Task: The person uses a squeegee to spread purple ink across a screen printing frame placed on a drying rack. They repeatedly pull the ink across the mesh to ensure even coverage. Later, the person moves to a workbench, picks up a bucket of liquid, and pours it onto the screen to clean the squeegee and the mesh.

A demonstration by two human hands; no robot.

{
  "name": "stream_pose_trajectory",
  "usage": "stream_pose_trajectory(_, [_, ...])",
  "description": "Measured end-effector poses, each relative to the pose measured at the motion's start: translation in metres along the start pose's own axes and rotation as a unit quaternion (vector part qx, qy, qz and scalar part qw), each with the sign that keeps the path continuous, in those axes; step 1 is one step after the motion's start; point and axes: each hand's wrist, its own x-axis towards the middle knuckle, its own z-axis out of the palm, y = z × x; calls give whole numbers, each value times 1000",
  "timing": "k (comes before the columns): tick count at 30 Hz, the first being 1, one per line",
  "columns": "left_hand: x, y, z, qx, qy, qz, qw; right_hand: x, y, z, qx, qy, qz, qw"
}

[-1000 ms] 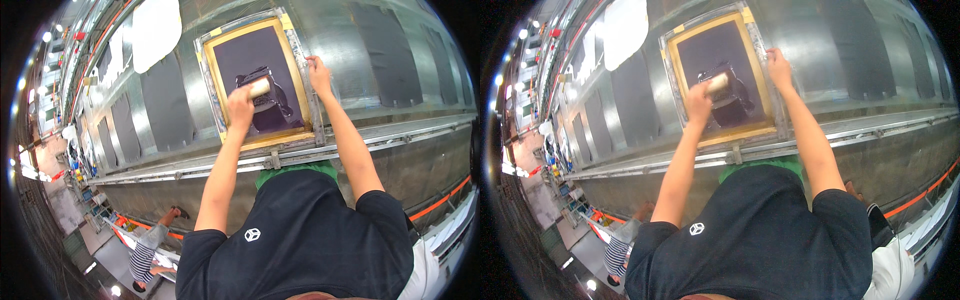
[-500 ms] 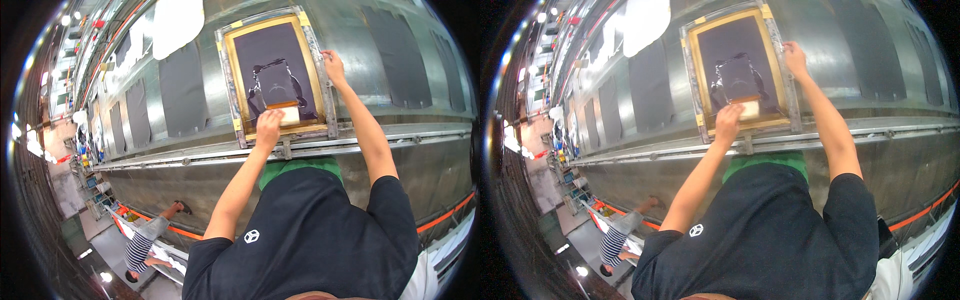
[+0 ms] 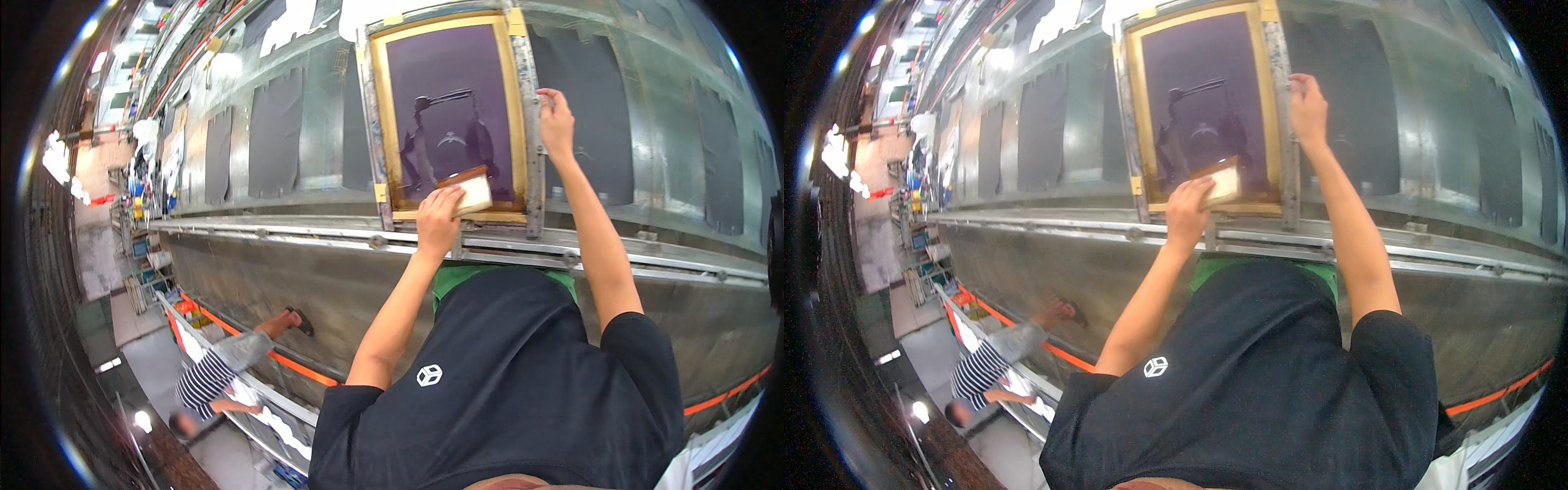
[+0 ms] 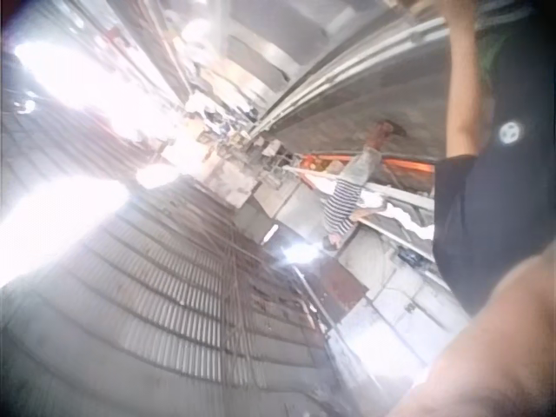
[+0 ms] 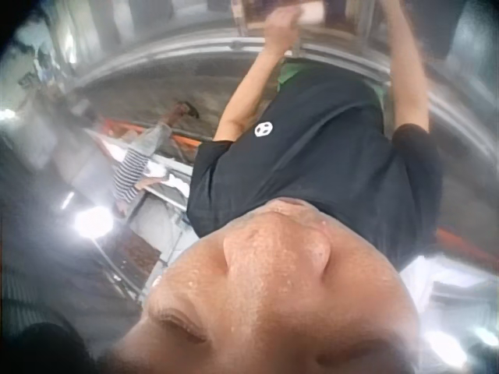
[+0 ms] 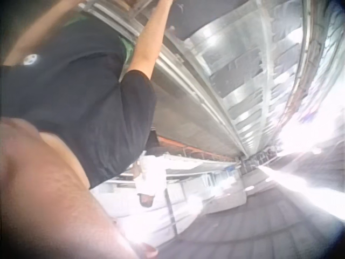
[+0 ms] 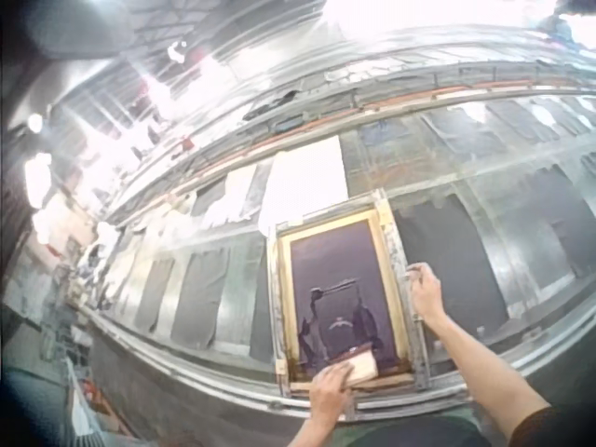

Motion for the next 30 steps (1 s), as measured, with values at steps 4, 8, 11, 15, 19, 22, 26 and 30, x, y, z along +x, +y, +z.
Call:
stream_pose_trajectory(4, [-13,-81,-40,5,-22,5,1000,-35,-16,79,15,11,21,1000])
stream_pose_trajectory(8, [-24,-125,-65,10,-21,14,1000,-46,-26,122,2,-4,45,999])
stream_pose_trajectory(11, [-44,-136,-78,13,-28,7,1000,-52,-24,136,-5,-2,57,998])
stream_pose_trajectory(15, [-59,-136,-84,3,-56,33,998,-45,-10,140,-17,21,50,998])
stream_pose_trajectory(19, [-23,-154,-67,28,-23,65,997,-43,-8,141,-30,24,50,998])
stream_pose_trajectory(22, [54,-174,-65,-36,-2,13,999,-44,-6,141,-26,28,37,999])
stream_pose_trajectory(26, [125,-183,-67,-43,26,17,999,-44,-18,138,-36,2,75,996])
stream_pose_trajectory(30, [106,-187,-53,-1,4,55,998,-45,-13,141,0,16,62,998])
